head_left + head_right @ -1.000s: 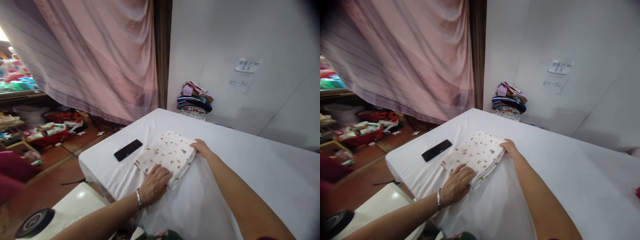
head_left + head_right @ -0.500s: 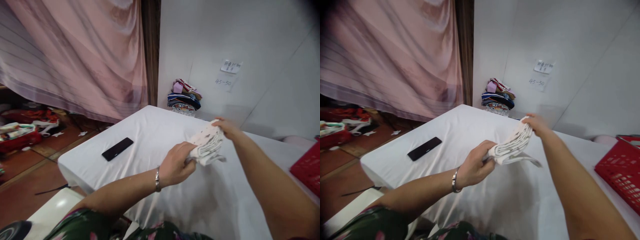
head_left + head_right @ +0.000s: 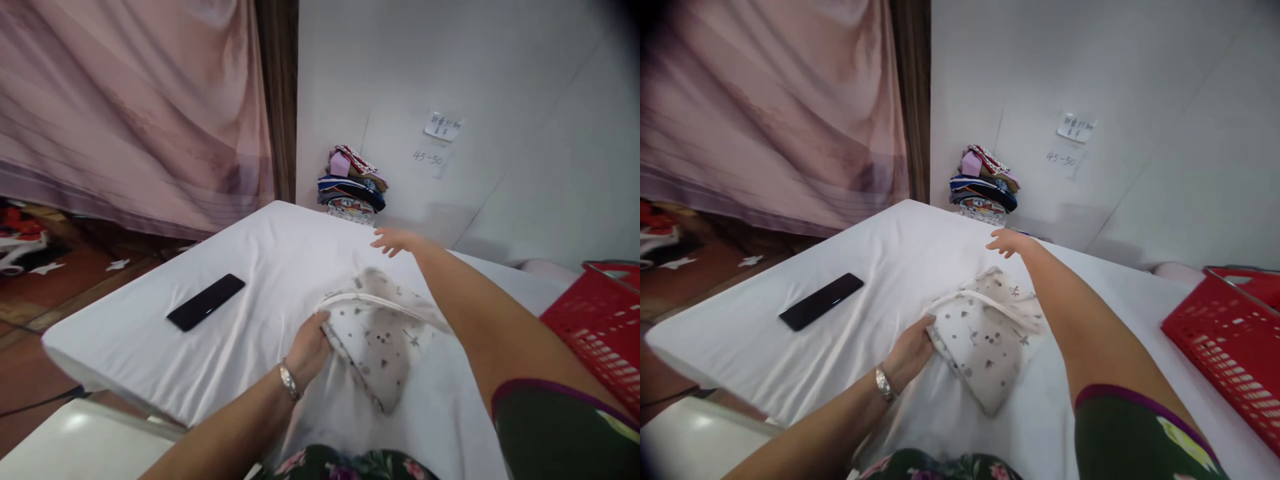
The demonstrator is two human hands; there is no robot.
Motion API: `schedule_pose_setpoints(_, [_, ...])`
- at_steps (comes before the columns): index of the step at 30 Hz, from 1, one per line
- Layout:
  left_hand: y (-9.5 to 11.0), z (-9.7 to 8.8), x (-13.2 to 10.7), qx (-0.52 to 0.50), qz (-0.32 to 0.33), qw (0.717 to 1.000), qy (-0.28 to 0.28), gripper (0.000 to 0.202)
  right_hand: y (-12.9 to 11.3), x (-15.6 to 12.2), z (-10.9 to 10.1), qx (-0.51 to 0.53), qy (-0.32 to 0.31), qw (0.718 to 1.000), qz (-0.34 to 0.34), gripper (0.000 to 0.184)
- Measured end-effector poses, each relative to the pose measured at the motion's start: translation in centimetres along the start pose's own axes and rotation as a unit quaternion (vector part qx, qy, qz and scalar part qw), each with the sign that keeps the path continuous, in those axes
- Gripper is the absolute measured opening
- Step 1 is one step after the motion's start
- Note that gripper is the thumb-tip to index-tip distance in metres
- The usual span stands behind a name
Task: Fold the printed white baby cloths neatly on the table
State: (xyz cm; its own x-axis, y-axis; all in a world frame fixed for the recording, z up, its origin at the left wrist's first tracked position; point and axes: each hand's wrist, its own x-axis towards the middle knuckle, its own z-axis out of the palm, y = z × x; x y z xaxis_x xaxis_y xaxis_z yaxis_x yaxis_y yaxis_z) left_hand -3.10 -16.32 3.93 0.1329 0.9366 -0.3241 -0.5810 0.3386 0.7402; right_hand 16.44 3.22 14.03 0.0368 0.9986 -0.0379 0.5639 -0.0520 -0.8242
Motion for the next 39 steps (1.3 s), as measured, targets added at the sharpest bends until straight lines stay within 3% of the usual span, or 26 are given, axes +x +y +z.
schedule_pose_setpoints(3, [-0.3, -3.0, 1.0, -0.042, -0.038, 0.995, 0.083, 0.025, -0.1, 0.4, 1.8, -0.116, -0.146, 0.982, 0.001, 0.057])
schedule_pose_setpoints(6, [-0.1, -3.9, 1.0, -0.047, -0.046, 0.994, 0.09, 0.023, 0.6, -1.0, 1.0, -0.141, -0.224, 0.963, -0.051, 0.054])
schedule_pose_setpoints(9, [0.3, -4.0, 0.8, -0.037, -0.057, 0.995, 0.075, 0.023, 3.0, -5.2, -0.3, -0.195, -0.27, 0.941, -0.056, 0.054])
schedule_pose_setpoints(11, [0.4, -4.3, 0.9, -0.034, -0.061, 0.996, 0.063, 0.024, 5.1, -9.0, -0.8, -0.27, -0.28, 0.92, -0.042, 0.057])
schedule_pose_setpoints(15, [0.0, -5.1, 1.5, -0.023, -0.065, 0.996, 0.053, 0.028, 8.9, -15.9, -0.3, -0.398, -0.234, 0.887, -0.01, 0.064])
schedule_pose_setpoints(19, [-0.5, -5.4, 1.9, 0.001, -0.049, 0.997, 0.06, 0.033, 11.1, -18.0, 0.9, -0.451, -0.198, 0.87, -0.035, 0.06])
schedule_pose_setpoints(23, [-0.7, -5.4, 2.0, 0.034, -0.026, 0.996, 0.082, 0.031, 10.9, -15.8, 0.9, -0.477, -0.154, 0.861, -0.083, 0.04])
schedule_pose_setpoints(26, [-0.8, -5.5, 2.2, 0.048, -0.024, 0.994, 0.09, 0.034, 9.2, -12.2, -0.3, -0.455, -0.088, 0.881, -0.096, 0.03])
schedule_pose_setpoints(29, [-1.0, -5.6, 2.3, 0.051, -0.024, 0.995, 0.088, 0.039, 7.4, -7.7, -0.9, -0.429, -0.016, 0.901, -0.061, 0.028])
schedule_pose_setpoints(34, [-0.9, -5.7, 2.3, 0.056, -0.032, 0.994, 0.087, 0.042, 8.1, -1.7, 1.5, -0.32, -0.026, 0.947, -0.002, 0.028])
schedule_pose_setpoints(39, [-0.3, -5.4, 2.1, 0.042, -0.046, 0.994, 0.086, 0.044, 9.9, -1.1, 3.9, -0.336, 0.022, 0.941, -0.034, 0.032])
